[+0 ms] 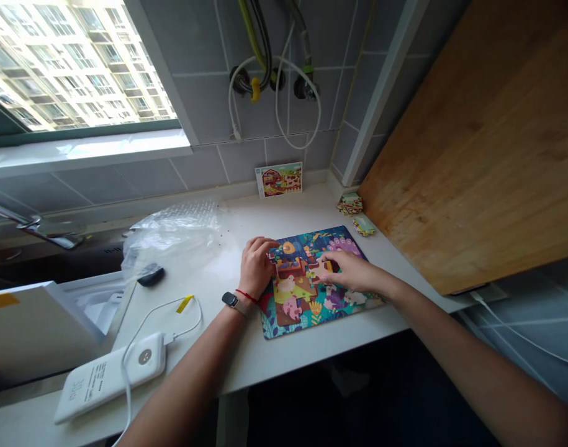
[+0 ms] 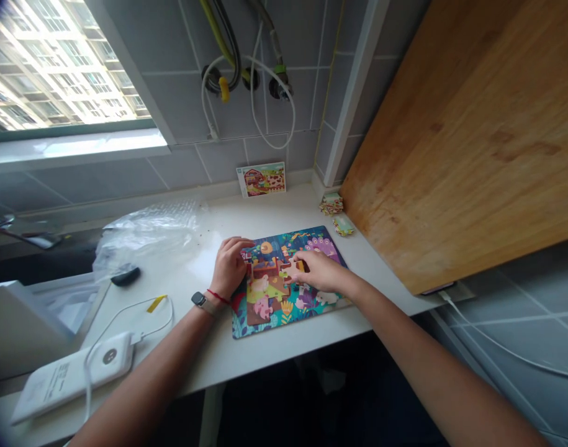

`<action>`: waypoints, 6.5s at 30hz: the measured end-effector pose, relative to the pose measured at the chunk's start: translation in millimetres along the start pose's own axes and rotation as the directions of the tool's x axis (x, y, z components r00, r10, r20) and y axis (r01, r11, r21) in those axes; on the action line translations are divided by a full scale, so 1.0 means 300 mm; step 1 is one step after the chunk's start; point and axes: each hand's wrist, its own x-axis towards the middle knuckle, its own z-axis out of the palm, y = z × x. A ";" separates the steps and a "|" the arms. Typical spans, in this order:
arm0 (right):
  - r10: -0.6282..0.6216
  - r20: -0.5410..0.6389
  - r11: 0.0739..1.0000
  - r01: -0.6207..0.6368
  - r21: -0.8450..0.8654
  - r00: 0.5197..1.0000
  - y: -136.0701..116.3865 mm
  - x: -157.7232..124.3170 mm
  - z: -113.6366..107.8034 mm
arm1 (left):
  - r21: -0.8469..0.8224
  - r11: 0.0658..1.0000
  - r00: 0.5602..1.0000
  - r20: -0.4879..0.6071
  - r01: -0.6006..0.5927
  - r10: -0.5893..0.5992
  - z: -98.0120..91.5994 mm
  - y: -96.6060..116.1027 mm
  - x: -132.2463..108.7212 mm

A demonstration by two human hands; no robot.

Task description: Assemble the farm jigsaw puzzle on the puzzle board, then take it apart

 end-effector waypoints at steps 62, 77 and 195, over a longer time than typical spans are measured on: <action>-0.120 -0.028 0.993 0.119 -0.022 0.992 -0.253 0.430 0.104 | -0.285 0.900 0.934 -0.039 0.330 -0.355 -0.019 -0.068 0.015; 0.039 -0.338 0.512 0.272 0.815 0.940 0.080 0.390 0.110 | 0.159 0.987 0.906 0.413 0.027 -0.092 0.002 0.045 -0.031; -0.318 -0.267 0.778 0.411 0.475 0.910 0.045 0.304 0.169 | -0.328 0.872 0.932 0.127 0.364 -0.341 0.030 0.048 -0.038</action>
